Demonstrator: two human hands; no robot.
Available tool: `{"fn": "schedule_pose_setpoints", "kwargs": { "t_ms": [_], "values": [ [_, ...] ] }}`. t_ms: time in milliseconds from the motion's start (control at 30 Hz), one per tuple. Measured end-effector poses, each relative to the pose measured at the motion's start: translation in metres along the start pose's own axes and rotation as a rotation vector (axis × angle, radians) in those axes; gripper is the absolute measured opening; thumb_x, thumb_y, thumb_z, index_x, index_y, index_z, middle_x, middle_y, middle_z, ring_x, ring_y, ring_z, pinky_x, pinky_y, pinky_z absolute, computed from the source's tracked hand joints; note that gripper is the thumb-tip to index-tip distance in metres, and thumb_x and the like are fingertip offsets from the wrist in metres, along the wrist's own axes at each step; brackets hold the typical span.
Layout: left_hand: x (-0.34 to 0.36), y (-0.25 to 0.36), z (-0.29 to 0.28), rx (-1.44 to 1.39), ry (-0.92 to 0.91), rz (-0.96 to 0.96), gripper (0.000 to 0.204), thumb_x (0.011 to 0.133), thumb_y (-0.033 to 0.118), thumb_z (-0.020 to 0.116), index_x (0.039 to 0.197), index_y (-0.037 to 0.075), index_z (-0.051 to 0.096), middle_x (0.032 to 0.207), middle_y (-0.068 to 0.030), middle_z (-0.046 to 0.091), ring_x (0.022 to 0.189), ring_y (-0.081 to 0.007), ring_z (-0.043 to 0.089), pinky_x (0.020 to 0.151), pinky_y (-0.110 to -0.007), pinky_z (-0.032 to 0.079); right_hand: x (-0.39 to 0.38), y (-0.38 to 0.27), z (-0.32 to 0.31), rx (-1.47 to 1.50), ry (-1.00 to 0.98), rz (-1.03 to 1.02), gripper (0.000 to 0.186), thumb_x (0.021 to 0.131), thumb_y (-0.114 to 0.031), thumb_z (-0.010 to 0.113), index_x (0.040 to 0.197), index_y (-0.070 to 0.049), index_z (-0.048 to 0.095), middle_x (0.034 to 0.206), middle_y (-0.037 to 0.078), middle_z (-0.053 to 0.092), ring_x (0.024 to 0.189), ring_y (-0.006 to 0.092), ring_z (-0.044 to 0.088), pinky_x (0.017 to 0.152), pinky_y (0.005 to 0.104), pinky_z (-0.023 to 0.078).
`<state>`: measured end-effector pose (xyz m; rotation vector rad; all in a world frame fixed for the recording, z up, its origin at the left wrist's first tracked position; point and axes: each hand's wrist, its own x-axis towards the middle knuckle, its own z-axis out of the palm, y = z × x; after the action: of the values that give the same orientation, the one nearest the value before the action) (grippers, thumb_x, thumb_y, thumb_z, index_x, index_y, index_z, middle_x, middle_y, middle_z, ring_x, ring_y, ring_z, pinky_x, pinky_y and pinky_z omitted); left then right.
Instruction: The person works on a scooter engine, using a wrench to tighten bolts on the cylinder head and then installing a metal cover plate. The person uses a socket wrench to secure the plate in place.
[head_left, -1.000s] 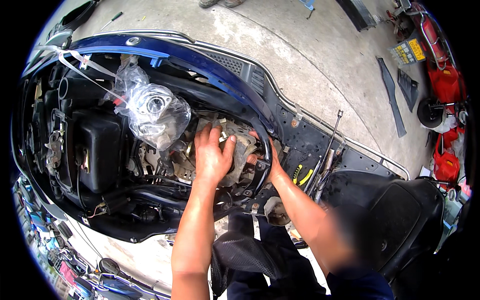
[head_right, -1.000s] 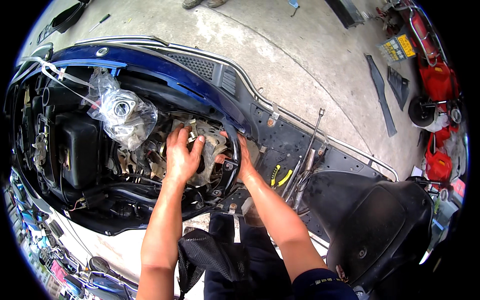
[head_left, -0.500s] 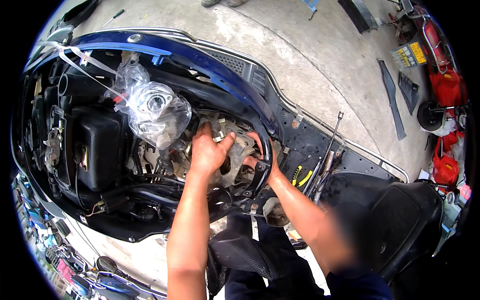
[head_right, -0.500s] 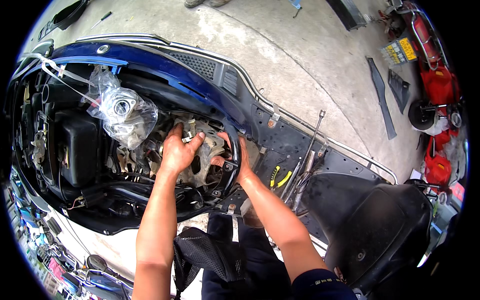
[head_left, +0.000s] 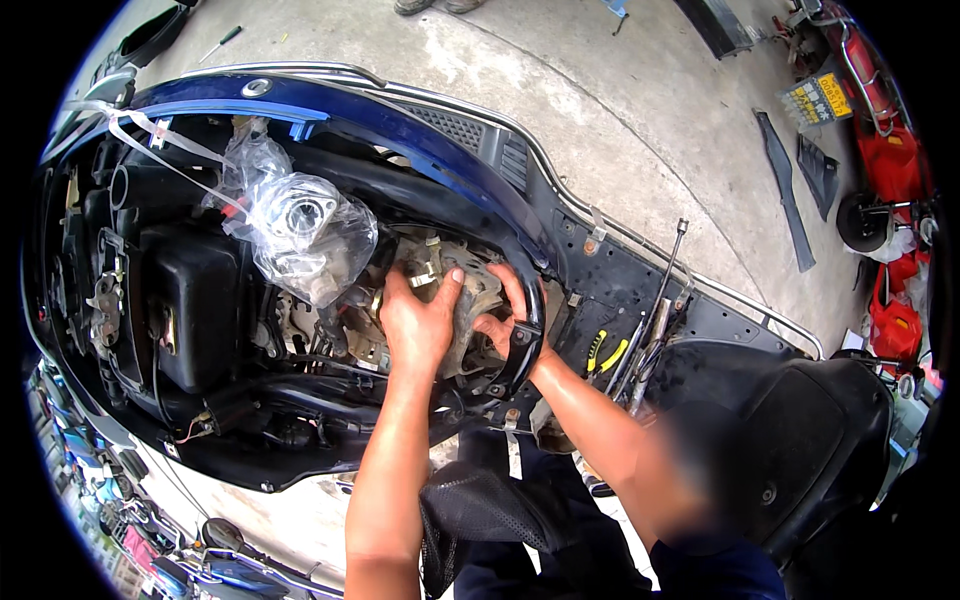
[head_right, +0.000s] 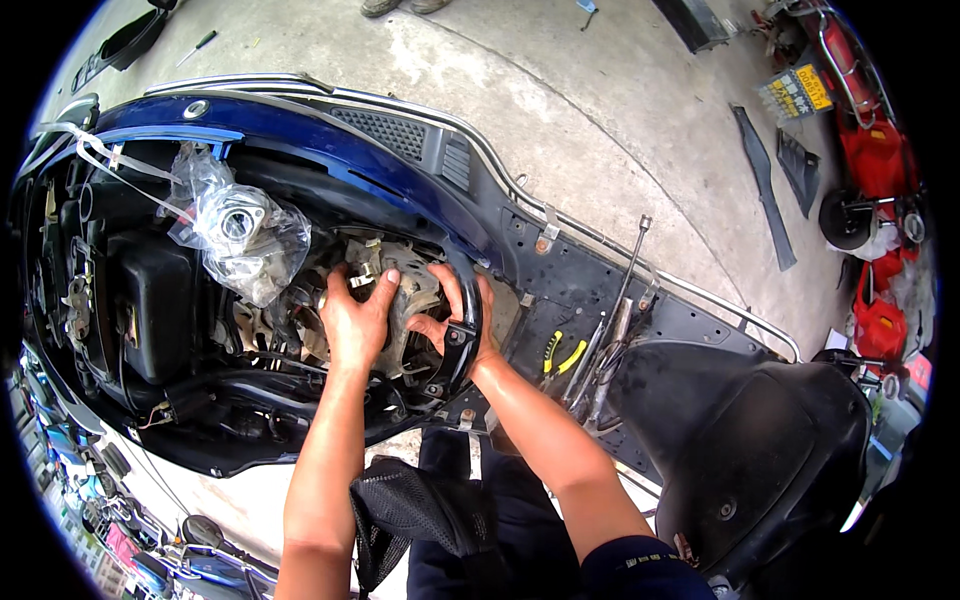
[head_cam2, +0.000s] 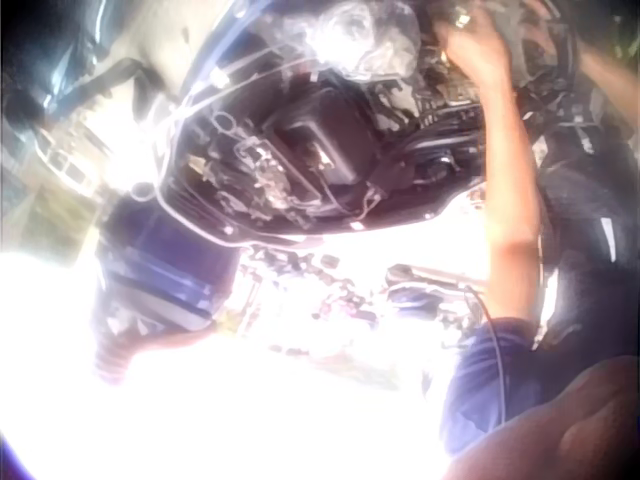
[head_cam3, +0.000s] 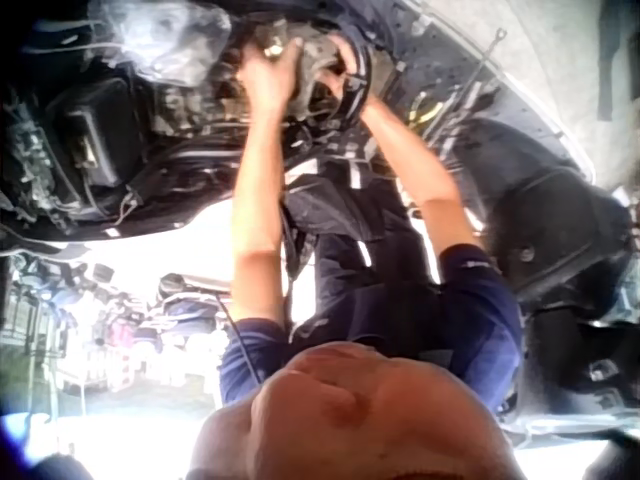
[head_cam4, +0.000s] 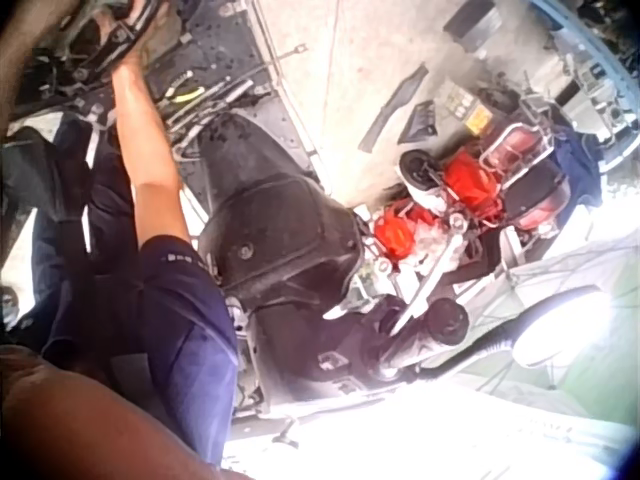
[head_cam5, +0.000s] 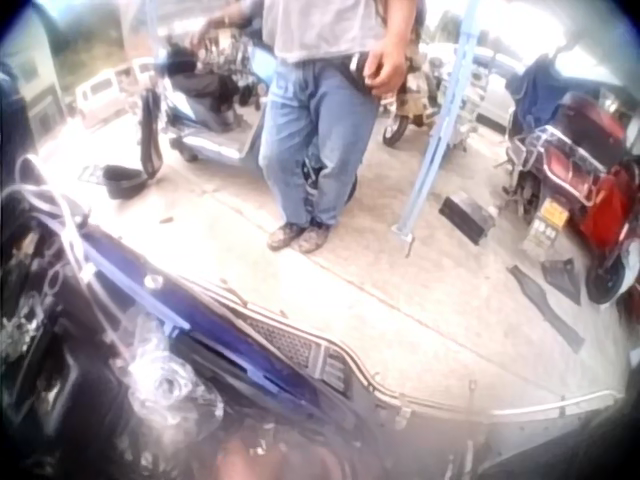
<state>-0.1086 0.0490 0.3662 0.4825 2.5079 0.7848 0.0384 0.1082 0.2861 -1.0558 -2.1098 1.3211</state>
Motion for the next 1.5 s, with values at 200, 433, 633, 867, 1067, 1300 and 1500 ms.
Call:
{"fn": "schedule_pose_setpoints", "kwargs": {
  "t_ms": [200,433,633,867,1067,1300,1500],
  "values": [
    [-0.012,-0.024,0.013,-0.144,0.018,0.046,0.055,0.094,0.033,0.064,0.128,-0.009,0.053,0.113,-0.0300,0.064,0.104,-0.0391,0.064,0.090,-0.041,0.049,-0.004,0.000,0.005,0.008,0.028,0.007,0.087,0.066,-0.070,0.071,0.129,-0.011,0.056,0.121,0.016,0.057,0.109,0.0377,0.052,0.096,0.0488,0.039],
    [-0.010,-0.006,0.005,-0.117,-0.049,0.011,0.047,0.096,0.023,0.057,0.122,-0.014,0.049,0.115,-0.0361,0.057,0.108,-0.0492,0.056,0.092,-0.048,0.046,0.001,-0.002,0.005,-0.032,0.002,-0.056,0.090,0.068,-0.068,0.072,0.131,-0.007,0.053,0.121,0.016,0.059,0.109,0.0372,0.052,0.096,0.0492,0.038],
    [-0.010,-0.011,0.018,-0.120,0.058,0.042,0.043,0.096,0.023,0.055,0.118,-0.014,0.049,0.108,-0.0354,0.058,0.101,-0.0500,0.058,0.088,-0.049,0.046,-0.001,-0.001,0.016,0.067,0.041,-0.016,0.095,0.071,-0.072,0.067,0.136,-0.006,0.050,0.126,0.017,0.058,0.112,0.0374,0.050,0.098,0.0500,0.035],
    [0.004,-0.015,0.014,0.018,0.037,0.018,0.039,0.097,0.027,0.055,0.102,-0.012,0.053,0.093,-0.0354,0.061,0.087,-0.0531,0.060,0.077,-0.053,0.048,0.010,-0.008,0.015,-0.131,0.022,-0.083,0.092,0.080,-0.072,0.056,0.136,0.002,0.048,0.122,0.019,0.061,0.112,0.0362,0.053,0.098,0.0489,0.034],
    [0.003,-0.007,0.026,0.005,0.047,0.025,0.044,0.093,0.029,0.063,0.108,-0.011,0.055,0.106,-0.0345,0.060,0.098,-0.0514,0.059,0.084,-0.050,0.048,0.007,-0.002,0.016,-0.085,0.049,0.018,0.075,0.083,-0.051,0.066,0.132,0.003,0.052,0.123,0.024,0.057,0.108,0.0418,0.052,0.096,0.0516,0.038],
    [-0.009,-0.020,0.030,-0.058,0.027,0.125,0.050,0.086,0.019,0.071,0.121,-0.009,0.050,0.124,-0.0298,0.053,0.113,-0.0480,0.053,0.097,-0.047,0.044,0.001,0.002,-0.006,-0.203,-0.027,-0.023,0.058,0.087,-0.034,0.064,0.133,0.000,0.052,0.118,0.023,0.058,0.108,0.0402,0.053,0.094,0.0485,0.041],
    [-0.005,-0.047,0.029,-0.225,-0.002,-0.060,0.057,0.081,0.004,0.074,0.129,-0.008,0.046,0.125,-0.0280,0.058,0.118,-0.0346,0.058,0.100,-0.039,0.046,0.005,0.001,-0.007,-0.088,-0.029,-0.065,0.054,0.089,-0.032,0.064,0.131,0.000,0.055,0.121,0.021,0.059,0.109,0.0384,0.055,0.096,0.0467,0.042]
  ]
}}
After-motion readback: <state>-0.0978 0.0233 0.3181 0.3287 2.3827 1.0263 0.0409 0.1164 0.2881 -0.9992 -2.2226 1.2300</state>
